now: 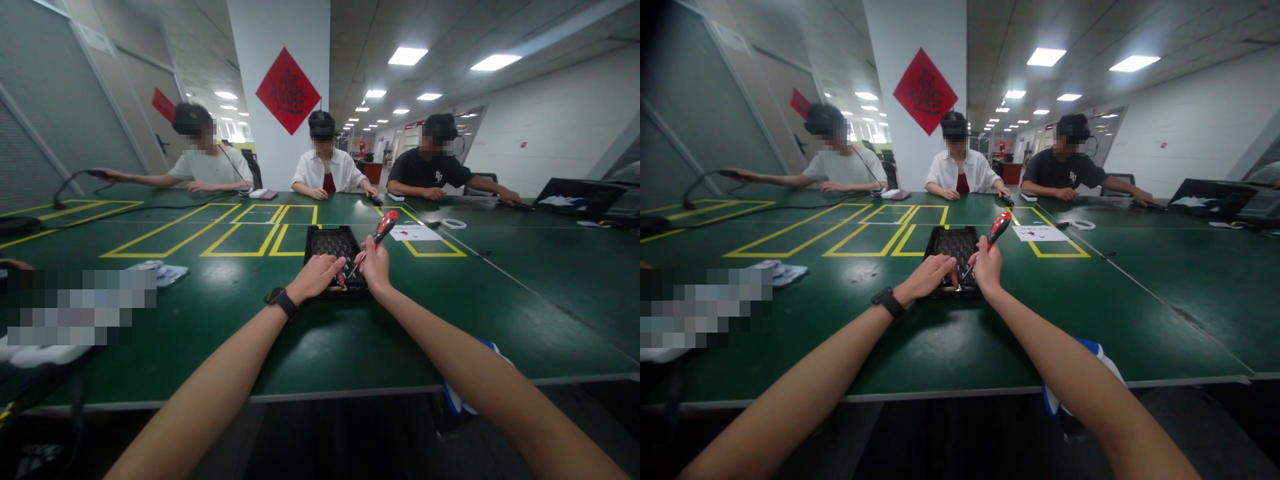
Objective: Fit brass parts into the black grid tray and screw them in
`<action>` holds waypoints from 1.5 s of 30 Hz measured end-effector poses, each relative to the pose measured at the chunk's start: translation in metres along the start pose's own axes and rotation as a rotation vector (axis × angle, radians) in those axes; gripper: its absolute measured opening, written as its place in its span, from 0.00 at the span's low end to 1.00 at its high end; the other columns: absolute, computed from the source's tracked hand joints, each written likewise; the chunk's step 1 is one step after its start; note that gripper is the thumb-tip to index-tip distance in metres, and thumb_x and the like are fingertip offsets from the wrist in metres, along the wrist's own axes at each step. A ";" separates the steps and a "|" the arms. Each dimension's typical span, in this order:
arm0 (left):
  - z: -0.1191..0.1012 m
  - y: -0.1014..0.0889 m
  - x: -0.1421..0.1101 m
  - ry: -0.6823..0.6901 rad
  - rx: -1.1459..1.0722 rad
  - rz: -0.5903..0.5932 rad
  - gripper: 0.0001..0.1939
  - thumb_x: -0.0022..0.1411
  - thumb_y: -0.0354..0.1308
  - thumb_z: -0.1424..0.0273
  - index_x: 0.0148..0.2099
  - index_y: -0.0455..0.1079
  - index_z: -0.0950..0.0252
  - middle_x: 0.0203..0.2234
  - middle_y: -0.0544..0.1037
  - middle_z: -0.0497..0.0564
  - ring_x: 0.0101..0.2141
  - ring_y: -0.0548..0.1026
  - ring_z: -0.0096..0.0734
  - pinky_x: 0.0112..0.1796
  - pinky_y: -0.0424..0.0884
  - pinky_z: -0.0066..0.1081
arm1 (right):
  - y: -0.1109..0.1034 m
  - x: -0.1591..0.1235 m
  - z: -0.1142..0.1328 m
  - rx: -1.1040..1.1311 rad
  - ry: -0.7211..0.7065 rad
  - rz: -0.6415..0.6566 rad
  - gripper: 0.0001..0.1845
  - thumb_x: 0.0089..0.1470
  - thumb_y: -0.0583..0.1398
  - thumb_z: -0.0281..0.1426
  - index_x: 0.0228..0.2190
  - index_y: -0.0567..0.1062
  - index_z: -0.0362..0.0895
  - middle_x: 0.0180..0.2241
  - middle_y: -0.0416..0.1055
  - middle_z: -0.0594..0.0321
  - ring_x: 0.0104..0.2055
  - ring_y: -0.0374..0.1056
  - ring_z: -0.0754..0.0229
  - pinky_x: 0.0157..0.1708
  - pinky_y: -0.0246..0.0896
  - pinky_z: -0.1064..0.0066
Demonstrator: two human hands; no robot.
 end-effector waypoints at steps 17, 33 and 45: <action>0.001 0.001 0.000 -0.004 0.063 0.001 0.35 0.67 0.31 0.57 0.27 0.75 0.66 0.25 0.74 0.51 0.31 0.69 0.29 0.41 0.60 0.28 | 0.000 -0.002 0.005 0.007 0.010 -0.024 0.22 0.52 0.51 0.50 0.30 0.64 0.42 0.11 0.63 0.72 0.11 0.55 0.70 0.13 0.47 0.78; -0.004 0.004 0.000 0.098 0.262 -0.005 0.22 0.64 0.43 0.58 0.33 0.74 0.64 0.30 0.74 0.51 0.34 0.69 0.30 0.40 0.59 0.31 | 0.009 -0.010 0.019 0.064 -0.082 0.062 0.22 0.53 0.50 0.50 0.31 0.64 0.43 0.12 0.60 0.73 0.12 0.53 0.70 0.14 0.47 0.78; 0.000 0.005 0.002 0.028 0.175 0.031 0.32 0.66 0.34 0.57 0.28 0.75 0.64 0.29 0.74 0.51 0.33 0.68 0.29 0.41 0.59 0.30 | 0.004 -0.009 0.019 0.046 -0.139 0.016 0.20 0.56 0.48 0.47 0.30 0.64 0.43 0.12 0.56 0.74 0.13 0.51 0.70 0.16 0.47 0.78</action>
Point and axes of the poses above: each hand's wrist, its own x-axis towards the middle knuckle, its own y-axis out of the palm, z = x × y, the point moved 8 cm from there along x, towards the middle knuckle
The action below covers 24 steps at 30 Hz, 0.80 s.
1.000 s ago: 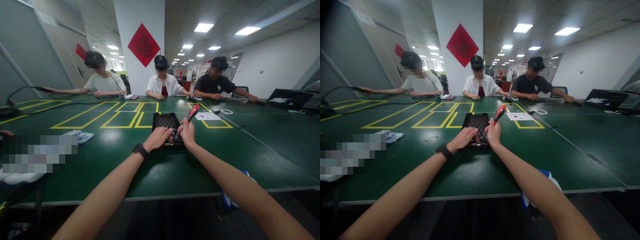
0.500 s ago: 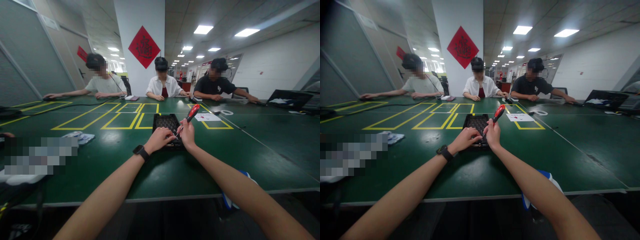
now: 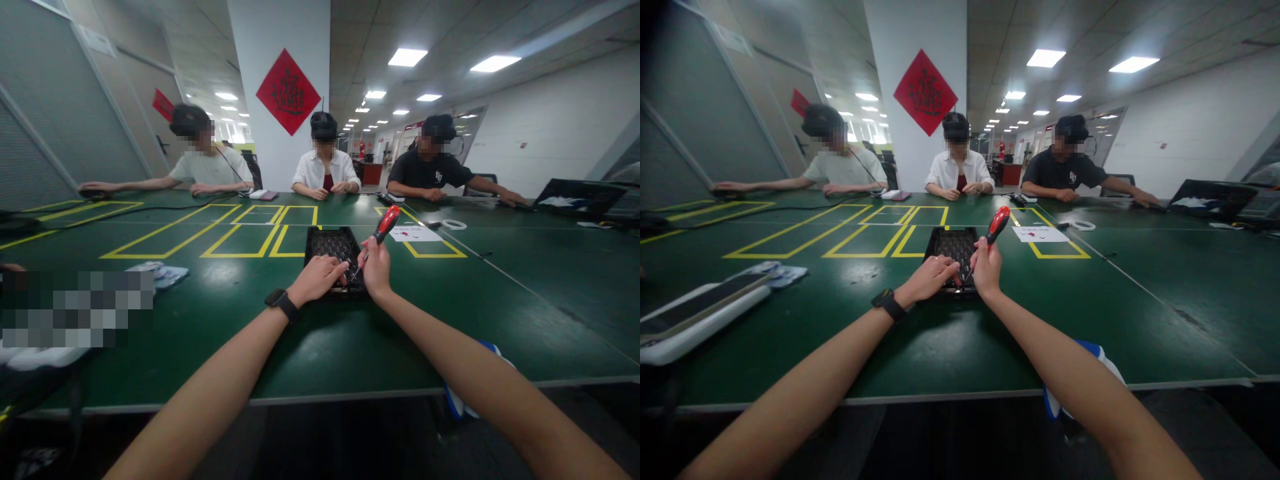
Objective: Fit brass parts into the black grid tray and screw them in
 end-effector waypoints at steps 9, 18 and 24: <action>-0.002 -0.001 -0.001 0.008 0.010 -0.001 0.31 0.67 0.32 0.58 0.29 0.75 0.64 0.29 0.74 0.51 0.33 0.68 0.29 0.41 0.59 0.30 | 0.001 0.000 0.000 0.016 0.017 0.011 0.20 0.56 0.48 0.48 0.30 0.64 0.43 0.12 0.57 0.74 0.13 0.52 0.70 0.16 0.48 0.78; 0.003 0.004 0.001 0.038 0.009 -0.031 0.15 0.55 0.57 0.57 0.32 0.73 0.64 0.27 0.76 0.49 0.30 0.71 0.28 0.37 0.61 0.29 | 0.008 -0.003 0.004 0.040 0.025 0.079 0.20 0.55 0.48 0.48 0.32 0.64 0.43 0.13 0.61 0.73 0.12 0.52 0.71 0.14 0.47 0.79; 0.010 0.009 0.003 -0.003 -0.080 -0.012 0.11 0.57 0.56 0.64 0.33 0.74 0.66 0.25 0.77 0.50 0.26 0.71 0.26 0.31 0.62 0.25 | 0.014 -0.007 0.011 0.066 0.023 0.153 0.19 0.55 0.49 0.47 0.34 0.64 0.44 0.15 0.63 0.73 0.12 0.51 0.72 0.13 0.45 0.80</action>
Point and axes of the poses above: each hand's wrist, its own x-axis towards the middle knuckle, its own y-axis out of the palm, z = x × y, the point moved 8 cm from there along x, towards the middle knuckle
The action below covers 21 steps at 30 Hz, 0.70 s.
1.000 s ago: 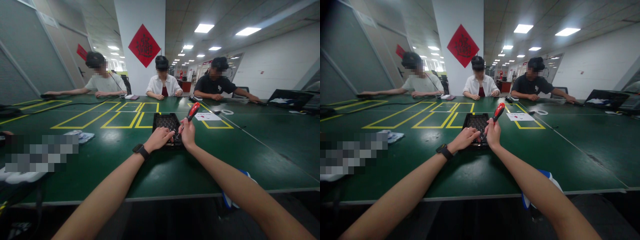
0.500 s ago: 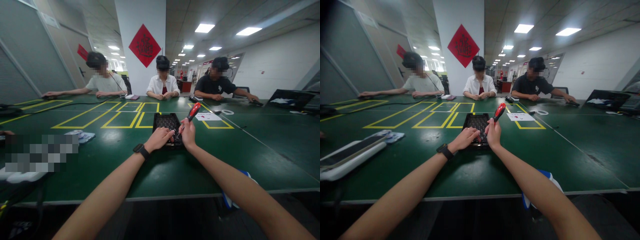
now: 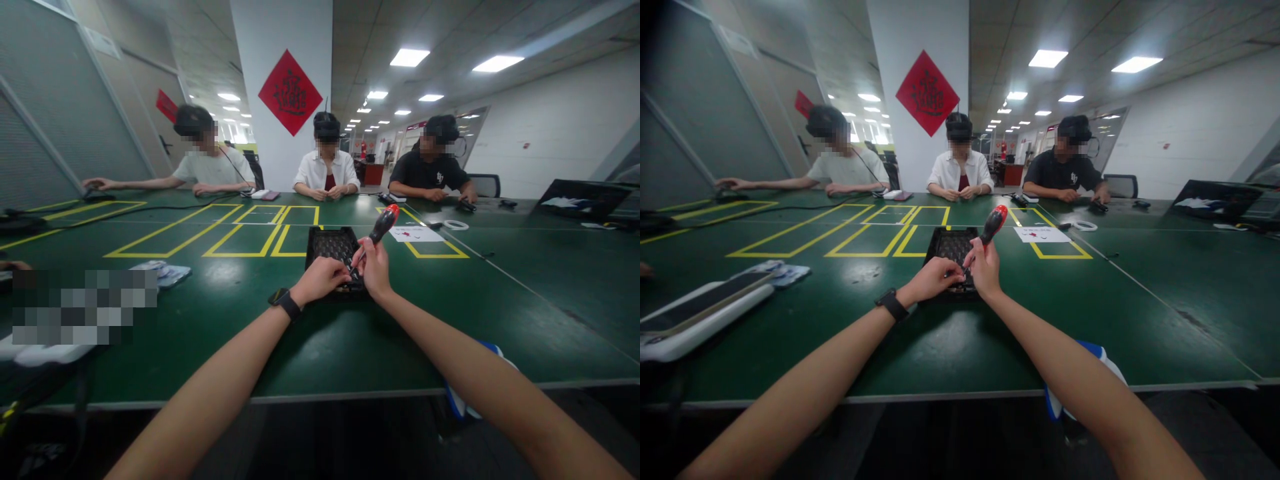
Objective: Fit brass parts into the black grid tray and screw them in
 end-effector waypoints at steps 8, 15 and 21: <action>0.000 -0.001 -0.001 -0.032 -0.090 -0.025 0.11 0.56 0.56 0.63 0.35 0.73 0.66 0.26 0.76 0.49 0.27 0.71 0.26 0.31 0.63 0.24 | 0.005 -0.001 0.002 -0.008 -0.016 0.069 0.17 0.56 0.49 0.45 0.37 0.63 0.44 0.16 0.63 0.73 0.12 0.51 0.72 0.13 0.45 0.80; 0.004 0.002 -0.002 -0.068 -0.086 -0.018 0.11 0.55 0.57 0.64 0.30 0.71 0.67 0.23 0.75 0.48 0.25 0.70 0.26 0.30 0.62 0.25 | 0.007 -0.002 0.004 -0.043 -0.029 0.096 0.18 0.55 0.50 0.46 0.38 0.64 0.44 0.16 0.63 0.74 0.13 0.51 0.72 0.15 0.47 0.80; 0.000 0.001 -0.002 -0.048 -0.243 -0.027 0.09 0.57 0.55 0.66 0.36 0.70 0.66 0.27 0.76 0.47 0.29 0.72 0.25 0.32 0.64 0.25 | 0.008 -0.004 0.006 -0.049 -0.048 0.100 0.18 0.57 0.49 0.44 0.41 0.63 0.44 0.16 0.63 0.73 0.14 0.52 0.71 0.16 0.48 0.80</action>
Point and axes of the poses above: each hand's wrist, its own x-axis towards the middle knuckle, its own y-axis out of the palm, z = x × y, the point moved 8 cm from there along x, towards the middle knuckle
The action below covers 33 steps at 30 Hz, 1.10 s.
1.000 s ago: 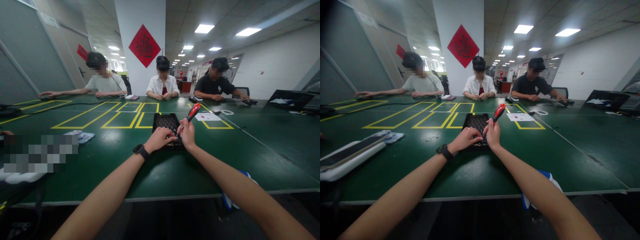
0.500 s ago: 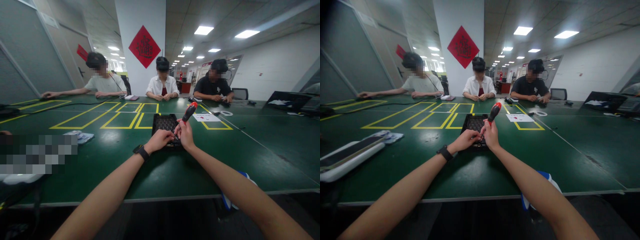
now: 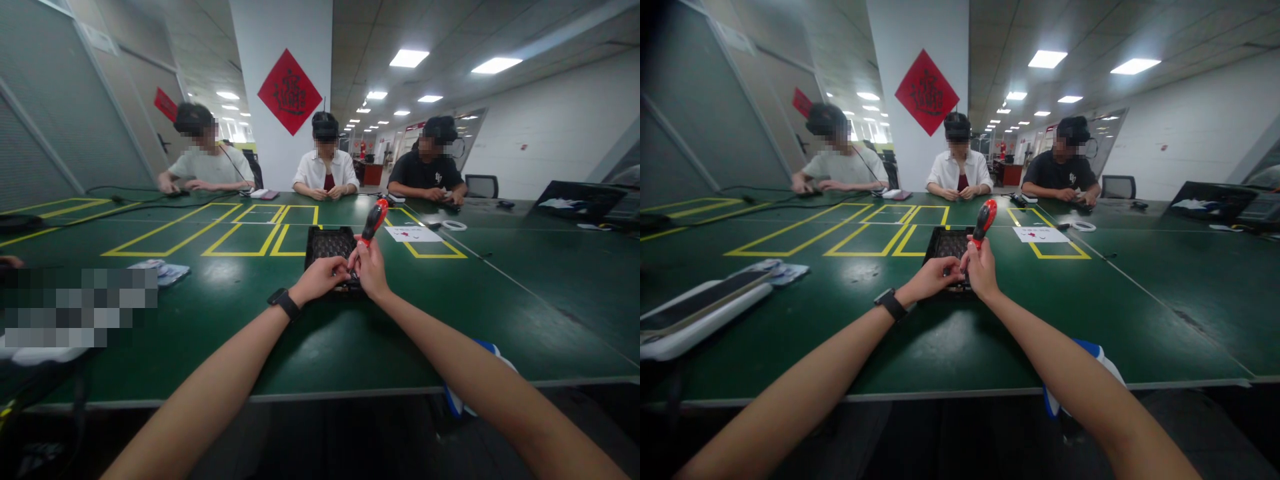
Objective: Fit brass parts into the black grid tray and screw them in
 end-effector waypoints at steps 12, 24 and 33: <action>-0.008 -0.001 -0.001 0.041 0.351 -0.013 0.10 0.58 0.53 0.66 0.28 0.70 0.66 0.23 0.74 0.51 0.26 0.70 0.28 0.29 0.58 0.27 | 0.002 -0.001 0.002 -0.003 -0.024 0.003 0.18 0.57 0.49 0.43 0.44 0.63 0.44 0.17 0.62 0.73 0.15 0.53 0.71 0.17 0.50 0.80; -0.001 -0.003 0.000 -0.017 0.237 -0.052 0.13 0.55 0.57 0.61 0.28 0.69 0.67 0.20 0.72 0.47 0.22 0.66 0.25 0.26 0.58 0.25 | 0.002 -0.001 0.000 -0.014 -0.026 0.016 0.19 0.56 0.50 0.43 0.44 0.63 0.45 0.16 0.63 0.73 0.15 0.55 0.71 0.18 0.52 0.80; -0.003 -0.001 -0.001 0.016 0.053 -0.013 0.09 0.57 0.54 0.65 0.35 0.69 0.66 0.28 0.75 0.47 0.29 0.71 0.26 0.32 0.63 0.25 | 0.002 -0.001 -0.001 0.009 0.009 0.007 0.20 0.55 0.51 0.44 0.43 0.63 0.45 0.16 0.63 0.74 0.14 0.54 0.71 0.16 0.50 0.81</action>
Point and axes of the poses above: each hand's wrist, its own x-axis towards the middle knuckle, its own y-axis out of the palm, z = x × y, the point moved 8 cm from there along x, towards the middle knuckle
